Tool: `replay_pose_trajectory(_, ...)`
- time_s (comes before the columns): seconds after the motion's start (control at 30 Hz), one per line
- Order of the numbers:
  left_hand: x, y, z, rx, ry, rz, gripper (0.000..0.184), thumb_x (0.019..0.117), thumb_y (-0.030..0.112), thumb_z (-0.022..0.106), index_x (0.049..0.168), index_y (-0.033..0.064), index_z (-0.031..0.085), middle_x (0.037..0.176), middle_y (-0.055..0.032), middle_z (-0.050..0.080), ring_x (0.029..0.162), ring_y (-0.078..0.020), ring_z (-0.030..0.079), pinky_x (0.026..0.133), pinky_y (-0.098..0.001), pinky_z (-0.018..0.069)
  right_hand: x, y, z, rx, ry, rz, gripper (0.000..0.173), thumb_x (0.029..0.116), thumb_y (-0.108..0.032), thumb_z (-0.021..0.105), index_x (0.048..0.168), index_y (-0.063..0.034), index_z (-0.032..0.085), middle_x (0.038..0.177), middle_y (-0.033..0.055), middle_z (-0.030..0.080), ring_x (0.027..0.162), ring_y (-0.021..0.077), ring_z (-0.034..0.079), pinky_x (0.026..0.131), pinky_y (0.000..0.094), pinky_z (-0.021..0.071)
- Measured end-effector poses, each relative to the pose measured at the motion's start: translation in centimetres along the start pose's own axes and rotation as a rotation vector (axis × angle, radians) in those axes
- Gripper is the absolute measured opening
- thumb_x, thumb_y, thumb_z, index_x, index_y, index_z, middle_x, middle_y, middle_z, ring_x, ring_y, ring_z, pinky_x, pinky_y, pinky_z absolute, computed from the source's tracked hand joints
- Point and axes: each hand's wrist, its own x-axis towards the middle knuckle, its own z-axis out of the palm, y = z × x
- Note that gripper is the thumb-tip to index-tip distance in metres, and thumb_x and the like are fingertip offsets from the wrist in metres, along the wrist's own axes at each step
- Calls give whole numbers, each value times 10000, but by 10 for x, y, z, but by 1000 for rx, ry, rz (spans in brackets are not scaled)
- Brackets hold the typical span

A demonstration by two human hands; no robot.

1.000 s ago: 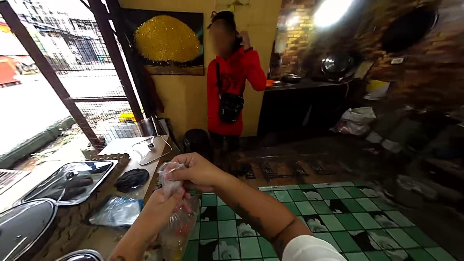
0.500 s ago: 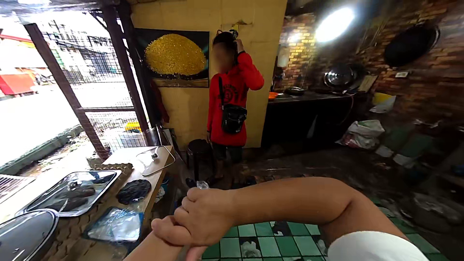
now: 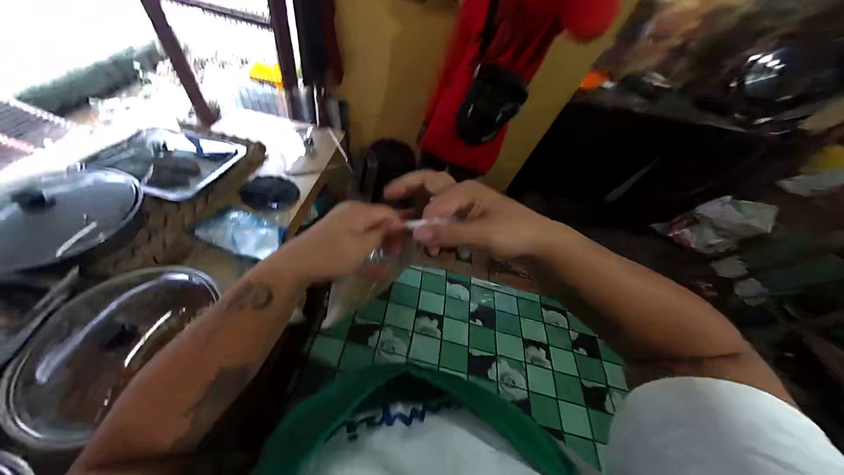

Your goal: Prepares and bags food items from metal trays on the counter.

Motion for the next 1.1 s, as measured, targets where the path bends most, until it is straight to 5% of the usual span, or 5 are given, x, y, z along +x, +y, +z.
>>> replay_pose_trajectory(0.17,13,-8,13,-483,148,-57,260,1064,77,412,988,112,658,841,94,667,773,30,639,717,-174,563,-5,9,13,-168,103,7,601,1069,-516,345,1381,-115,665,1687,131,273,1564,277,233,1261,555,181)
replay_pose_trajectory(0.33,14,-9,13,-284,110,-134,334,1098,161,407,836,132,612,766,52,592,702,-19,563,636,-193,478,-10,10,15,-1027,249,-43,325,934,-286,617,1180,-114,742,1220,88,716,1427,430,441,1108,858,67)
replay_pose_trajectory(0.47,18,-13,28,-82,67,-110,299,1088,147,452,904,63,672,795,-16,641,731,-92,603,679,-309,513,-19,-4,18,-815,221,-14,267,904,-265,694,679,-122,704,1294,130,649,1430,412,400,1167,735,173)
replay_pose_trajectory(0.7,5,-3,27,-376,35,-99,286,1084,200,417,881,177,617,817,131,588,767,64,550,700,-139,459,-18,19,9,-465,175,-53,527,1018,-384,434,1418,-102,628,1643,131,379,1580,337,165,1208,700,61)
replay_pose_trajectory(1.1,100,13,7,798,-441,-53,208,1009,209,660,953,25,738,1033,-164,664,1027,-345,647,918,-540,528,-69,36,49,378,422,580,345,1098,-156,274,1065,19,570,990,59,693,833,134,699,777,314,604)
